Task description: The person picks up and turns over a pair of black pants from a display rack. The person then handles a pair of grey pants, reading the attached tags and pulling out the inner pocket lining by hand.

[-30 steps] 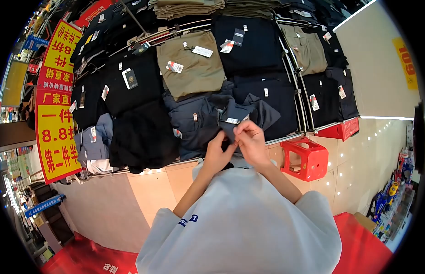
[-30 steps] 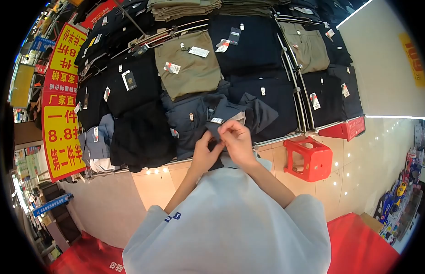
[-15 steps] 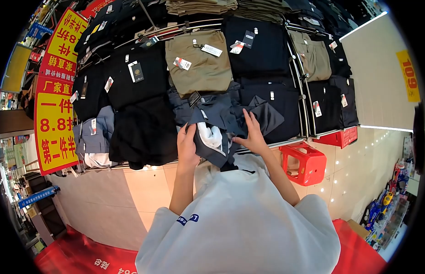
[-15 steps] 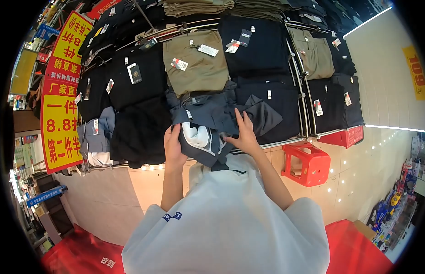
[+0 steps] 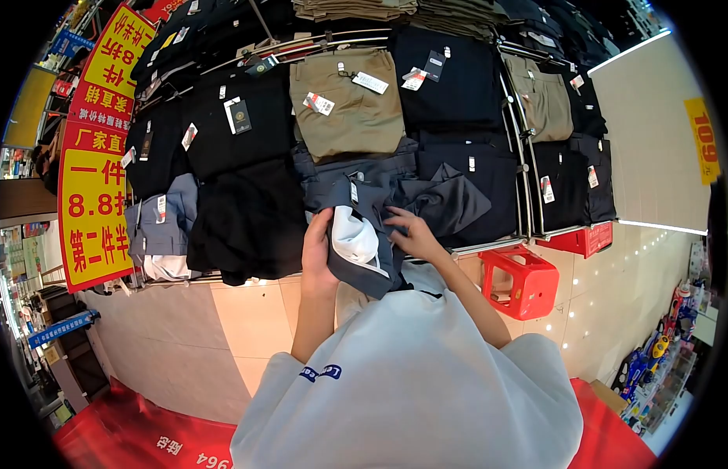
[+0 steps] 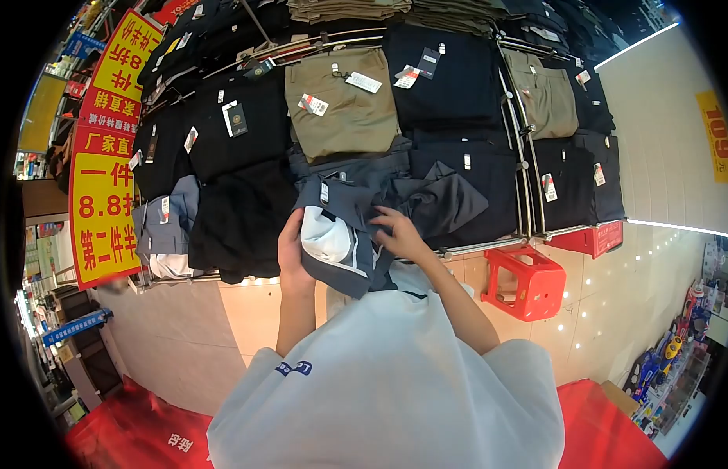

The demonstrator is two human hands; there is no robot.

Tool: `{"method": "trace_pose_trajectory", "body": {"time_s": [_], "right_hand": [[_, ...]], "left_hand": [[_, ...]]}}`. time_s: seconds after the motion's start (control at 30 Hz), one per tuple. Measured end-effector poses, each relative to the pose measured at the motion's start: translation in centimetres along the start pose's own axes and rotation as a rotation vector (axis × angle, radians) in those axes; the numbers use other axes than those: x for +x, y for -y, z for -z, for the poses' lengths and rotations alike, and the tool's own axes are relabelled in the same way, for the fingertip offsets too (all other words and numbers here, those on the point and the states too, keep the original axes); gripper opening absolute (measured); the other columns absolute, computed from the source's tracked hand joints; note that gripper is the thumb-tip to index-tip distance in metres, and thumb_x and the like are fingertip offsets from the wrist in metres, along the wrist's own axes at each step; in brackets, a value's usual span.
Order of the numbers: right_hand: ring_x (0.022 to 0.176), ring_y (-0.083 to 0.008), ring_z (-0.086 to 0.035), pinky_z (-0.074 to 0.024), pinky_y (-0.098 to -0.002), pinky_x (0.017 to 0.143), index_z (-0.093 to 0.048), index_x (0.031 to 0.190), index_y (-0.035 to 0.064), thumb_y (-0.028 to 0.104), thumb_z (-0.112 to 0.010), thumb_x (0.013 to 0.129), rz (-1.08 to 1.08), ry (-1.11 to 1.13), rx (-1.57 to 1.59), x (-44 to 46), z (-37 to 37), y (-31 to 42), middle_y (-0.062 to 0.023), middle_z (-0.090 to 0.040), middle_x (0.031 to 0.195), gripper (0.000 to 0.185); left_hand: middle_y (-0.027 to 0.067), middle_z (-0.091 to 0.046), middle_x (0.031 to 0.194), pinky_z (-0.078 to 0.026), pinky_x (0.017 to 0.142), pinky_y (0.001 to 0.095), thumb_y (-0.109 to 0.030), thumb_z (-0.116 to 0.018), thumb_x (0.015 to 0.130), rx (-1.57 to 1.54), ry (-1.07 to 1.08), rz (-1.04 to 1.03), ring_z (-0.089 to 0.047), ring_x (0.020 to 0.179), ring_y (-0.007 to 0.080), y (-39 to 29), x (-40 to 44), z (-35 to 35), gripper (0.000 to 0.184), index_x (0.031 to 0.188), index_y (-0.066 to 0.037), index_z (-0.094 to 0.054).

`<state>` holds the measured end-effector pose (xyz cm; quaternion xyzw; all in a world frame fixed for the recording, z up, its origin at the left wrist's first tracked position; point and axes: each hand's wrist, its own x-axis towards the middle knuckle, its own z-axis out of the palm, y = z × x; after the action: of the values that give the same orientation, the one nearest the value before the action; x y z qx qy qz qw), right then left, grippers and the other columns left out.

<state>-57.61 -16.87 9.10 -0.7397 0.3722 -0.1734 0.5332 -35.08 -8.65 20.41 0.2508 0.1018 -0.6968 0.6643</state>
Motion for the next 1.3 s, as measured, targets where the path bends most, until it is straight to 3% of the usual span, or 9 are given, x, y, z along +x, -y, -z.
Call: {"method": "trace_pose_trajectory", "body": {"time_s": [0.03,0.1,0.17,0.33,0.7,0.97,1.1,1.13,1.3], "right_hand": [[0.109,-0.0338,-0.069,-0.0519,-0.0382,0.095,-0.072,0.105,-0.0009,0.012,-0.070,0.085,-0.008,-0.069,-0.003,0.4,0.2,0.1,-0.0256,-0.065,0.128,0.024],[0.088,-0.0194,-0.071,-0.0536,-0.0311,0.078,-0.071,0.102,-0.0033,0.013,-0.067,0.093,-0.004,-0.143,0.176,0.6,1.4,0.3,-0.0157,-0.074,0.106,0.019],[0.073,-0.0029,-0.058,-0.0447,-0.0199,0.066,-0.073,0.094,-0.0001,0.018,-0.061,0.101,-0.231,-0.102,0.431,0.5,3.7,0.2,0.0052,-0.069,0.085,0.023],[0.078,-0.0086,-0.066,-0.0509,-0.0232,0.075,-0.073,0.098,-0.0025,0.016,-0.060,0.101,-0.234,-0.314,0.962,-0.5,6.9,4.5,-0.0045,-0.074,0.091,0.023],[0.094,-0.0168,-0.070,-0.0533,-0.0297,0.085,-0.067,0.108,-0.0041,0.016,-0.053,0.103,-0.052,-0.304,1.200,-1.8,9.7,9.0,-0.0112,-0.073,0.105,0.025],[0.094,-0.0163,-0.070,-0.0537,-0.0292,0.086,-0.068,0.109,-0.0079,0.015,-0.054,0.103,0.069,-0.234,1.120,-3.0,10.8,11.1,-0.0132,-0.073,0.106,0.027],[0.081,-0.0060,-0.063,-0.0476,-0.0206,0.073,-0.073,0.098,-0.0063,0.012,-0.061,0.101,0.038,-0.181,0.779,-3.8,11.4,11.0,-0.0052,-0.073,0.093,0.021],[0.071,-0.0023,-0.051,-0.0393,-0.0202,0.062,-0.070,0.087,-0.0054,0.012,-0.065,0.099,-0.034,-0.249,0.599,-3.8,11.2,12.2,0.0020,-0.067,0.080,0.022],[0.061,-0.0073,-0.036,-0.0288,-0.0283,0.055,-0.059,0.077,-0.0050,0.007,-0.068,0.095,-0.063,-0.202,0.150,-3.8,11.3,10.6,0.0005,-0.045,0.064,0.023]], "left_hand": [[0.0096,-0.072,0.107,-0.058,0.087,0.0398,-0.026,-0.054,0.102,-0.019,0.025,0.017,-0.071,0.096,0.0254,-0.1,-0.1,-0.1,0.030,0.117,-0.003,-0.065],[0.0116,-0.072,0.110,-0.056,0.092,0.0428,-0.030,-0.054,0.101,-0.052,0.000,-0.010,-0.070,0.100,0.0280,-0.7,-0.1,-0.4,0.035,0.119,-0.003,-0.064],[0.0136,-0.071,0.114,-0.055,0.095,0.0446,-0.031,-0.051,0.101,-0.043,0.037,-0.055,-0.069,0.105,0.0303,-1.8,-0.1,-0.8,0.037,0.121,-0.002,-0.064],[0.0178,-0.068,0.126,-0.048,0.106,0.0461,-0.029,-0.050,0.100,-0.080,0.126,-0.062,-0.064,0.116,0.0346,-3.3,0.3,0.2,0.043,0.127,0.001,-0.062],[0.0172,-0.066,0.125,-0.051,0.103,0.0422,-0.002,-0.055,0.096,0.166,0.139,-0.211,-0.064,0.117,0.0296,-2.4,0.5,0.8,0.035,0.130,0.003,-0.057],[0.0105,-0.069,0.115,-0.055,0.092,0.0336,0.006,-0.067,0.089,0.445,0.062,-0.264,-0.068,0.102,0.0196,-2.2,0.6,0.7,0.038,0.126,0.002,-0.060],[0.0041,-0.070,0.106,-0.052,0.082,0.0256,0.005,-0.072,0.086,0.764,-0.100,-0.445,-0.066,0.089,0.0132,-1.6,0.6,0.4,0.021,0.107,0.001,-0.069],[0.0041,-0.071,0.104,-0.051,0.081,0.0251,0.006,-0.072,0.086,0.884,-0.133,-0.512,-0.065,0.087,0.0132,-1.4,0.6,0.2,0.018,0.103,0.002,-0.069],[0.0078,-0.070,0.095,-0.050,0.076,0.0254,0.009,-0.071,0.080,1.347,-0.201,-0.977,-0.065,0.081,0.0163,-0.2,0.9,-0.8,0.012,0.091,0.006,-0.067]]}}
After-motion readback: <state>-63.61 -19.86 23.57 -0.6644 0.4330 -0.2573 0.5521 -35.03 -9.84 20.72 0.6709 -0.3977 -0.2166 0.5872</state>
